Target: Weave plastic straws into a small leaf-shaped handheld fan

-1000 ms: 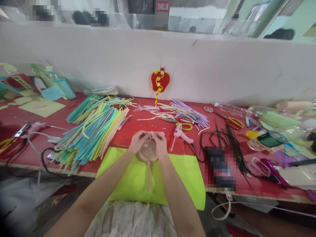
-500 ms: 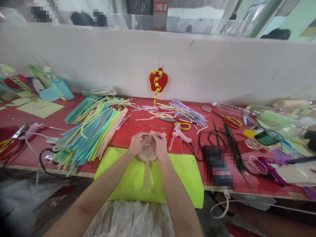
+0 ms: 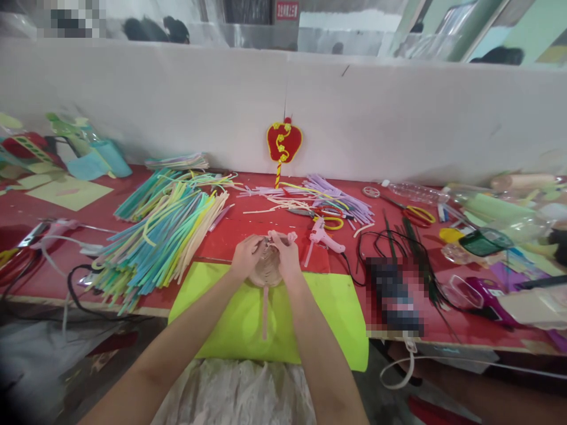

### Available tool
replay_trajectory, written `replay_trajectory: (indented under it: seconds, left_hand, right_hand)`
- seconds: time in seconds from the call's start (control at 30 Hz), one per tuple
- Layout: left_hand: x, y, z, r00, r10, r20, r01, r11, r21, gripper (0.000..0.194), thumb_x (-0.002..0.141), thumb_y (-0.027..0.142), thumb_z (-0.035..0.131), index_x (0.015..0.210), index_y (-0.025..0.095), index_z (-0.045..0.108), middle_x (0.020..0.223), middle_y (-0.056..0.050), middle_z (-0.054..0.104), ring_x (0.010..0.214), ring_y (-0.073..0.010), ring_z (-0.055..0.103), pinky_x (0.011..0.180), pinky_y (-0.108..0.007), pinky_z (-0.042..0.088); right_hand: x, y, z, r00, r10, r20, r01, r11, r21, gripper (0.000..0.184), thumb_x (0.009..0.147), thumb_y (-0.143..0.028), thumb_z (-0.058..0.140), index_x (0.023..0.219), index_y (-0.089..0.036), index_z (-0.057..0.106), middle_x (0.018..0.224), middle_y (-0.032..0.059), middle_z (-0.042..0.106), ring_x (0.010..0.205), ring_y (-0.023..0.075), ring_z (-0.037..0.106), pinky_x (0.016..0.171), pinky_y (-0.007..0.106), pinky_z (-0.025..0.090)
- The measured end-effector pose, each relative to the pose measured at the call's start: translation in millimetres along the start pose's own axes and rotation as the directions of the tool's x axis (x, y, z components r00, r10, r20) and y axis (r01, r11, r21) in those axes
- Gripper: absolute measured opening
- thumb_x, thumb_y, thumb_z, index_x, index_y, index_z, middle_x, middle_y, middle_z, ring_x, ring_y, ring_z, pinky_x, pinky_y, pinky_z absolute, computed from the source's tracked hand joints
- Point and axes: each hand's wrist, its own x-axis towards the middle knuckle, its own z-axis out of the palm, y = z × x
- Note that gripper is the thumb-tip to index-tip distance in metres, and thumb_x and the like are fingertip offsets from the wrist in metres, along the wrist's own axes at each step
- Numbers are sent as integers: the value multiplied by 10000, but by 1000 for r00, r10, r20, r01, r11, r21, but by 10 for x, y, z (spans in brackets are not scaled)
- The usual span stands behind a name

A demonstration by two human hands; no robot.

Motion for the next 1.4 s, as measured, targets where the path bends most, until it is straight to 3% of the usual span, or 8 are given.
replay_trajectory:
  seconds: [0.2, 0.37, 0.67, 0.97, 1.17, 1.4]
  left_hand:
    - [16, -7, -3, 996, -58, -60, 54, 996, -66, 178, 834, 252, 440, 834, 184, 604, 820, -43, 630, 770, -141, 573, 721, -254, 429]
    - [22, 16, -1, 993, -99, -65, 89, 987, -137, 152, 819, 266, 474, 864, 181, 592, 845, -40, 631, 792, -138, 583, 748, -252, 442]
    - [37, 46, -26, 977, -181, -113, 146, 953, -267, 186, 812, 306, 496, 947, 195, 559, 915, -34, 626, 811, -117, 582, 740, -231, 453]
    - [78, -50, -17, 953, -297, -54, 254, 885, -391, 133, 771, 304, 532, 771, 173, 551, 756, -4, 600, 724, -109, 565, 683, -212, 441]
    - [89, -38, -9, 964, -266, 24, 250, 866, -433, 108, 784, 262, 495, 767, 171, 550, 760, -2, 597, 732, -104, 563, 695, -208, 435]
    - [87, -7, 18, 954, -299, -31, 254, 858, -446, 88, 783, 245, 493, 777, 174, 544, 775, -1, 599, 736, -105, 562, 707, -212, 434]
  right_hand:
    - [4, 8, 1, 999, 24, 41, -25, 999, 22, 214, 598, -371, 714, 691, -184, 669, 731, 19, 680, 669, 137, 609, 668, 274, 486]
    - [3, -13, 1, 1000, 25, -9, -25, 1000, 12, 214, 584, -376, 718, 648, -178, 666, 676, 16, 667, 628, 129, 590, 644, 266, 472]
    - [34, 25, -52, 998, -28, 65, 41, 979, -199, 237, 611, -411, 686, 649, -177, 672, 666, 0, 642, 639, 122, 564, 648, 246, 436]
    - [-8, -72, -16, 994, -68, 89, 95, 932, -351, 260, 583, -411, 695, 665, -166, 669, 679, 6, 635, 651, 130, 546, 661, 253, 431]
    - [19, 25, -24, 996, -42, 75, 54, 986, -160, 209, 587, -356, 707, 674, -170, 670, 673, 1, 638, 632, 121, 552, 671, 259, 436]
    - [22, 64, 27, 999, 28, 32, -28, 1000, 12, 209, 533, -305, 746, 675, -171, 670, 696, 7, 658, 636, 123, 578, 683, 265, 462]
